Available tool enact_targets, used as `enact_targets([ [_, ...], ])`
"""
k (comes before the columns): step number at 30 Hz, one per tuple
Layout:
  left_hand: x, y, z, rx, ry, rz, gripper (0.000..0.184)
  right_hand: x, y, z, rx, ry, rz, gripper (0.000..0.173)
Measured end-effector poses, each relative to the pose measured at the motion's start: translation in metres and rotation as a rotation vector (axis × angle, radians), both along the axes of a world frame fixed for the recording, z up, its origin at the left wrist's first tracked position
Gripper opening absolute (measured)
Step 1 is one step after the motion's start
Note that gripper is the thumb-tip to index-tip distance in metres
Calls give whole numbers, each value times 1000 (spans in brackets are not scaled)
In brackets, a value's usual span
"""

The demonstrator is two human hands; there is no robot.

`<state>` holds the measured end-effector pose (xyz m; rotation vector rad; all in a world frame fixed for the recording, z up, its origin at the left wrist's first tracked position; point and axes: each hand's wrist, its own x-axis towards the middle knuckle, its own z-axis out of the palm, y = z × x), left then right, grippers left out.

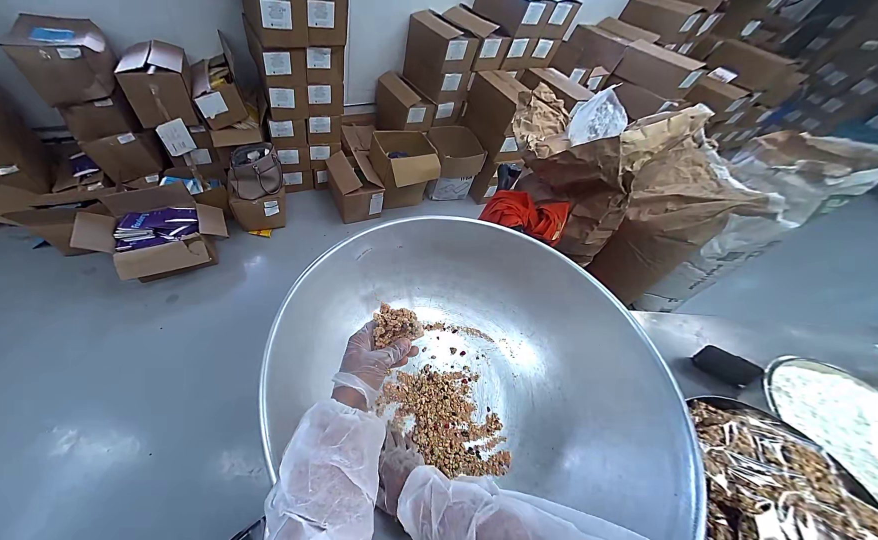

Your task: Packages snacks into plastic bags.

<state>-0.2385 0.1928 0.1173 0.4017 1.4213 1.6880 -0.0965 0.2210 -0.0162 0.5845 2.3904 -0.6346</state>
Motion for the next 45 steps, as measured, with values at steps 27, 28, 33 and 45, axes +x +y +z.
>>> enact_targets([
  [27,30,43,-15,-135,241,-298,60,-6,161,260,-1664,1301,-983,45],
  [28,32,43,-15,-153,252,-303,60,-15,161,265,-1596,1317,-957,46],
  [33,36,40,-19,-153,250,-297,61,-33,158,254,-1167,1325,-694,27],
  [45,37,33,-38,-82,80,-208,57,-32,133,254,-624,1215,-451,16],
])
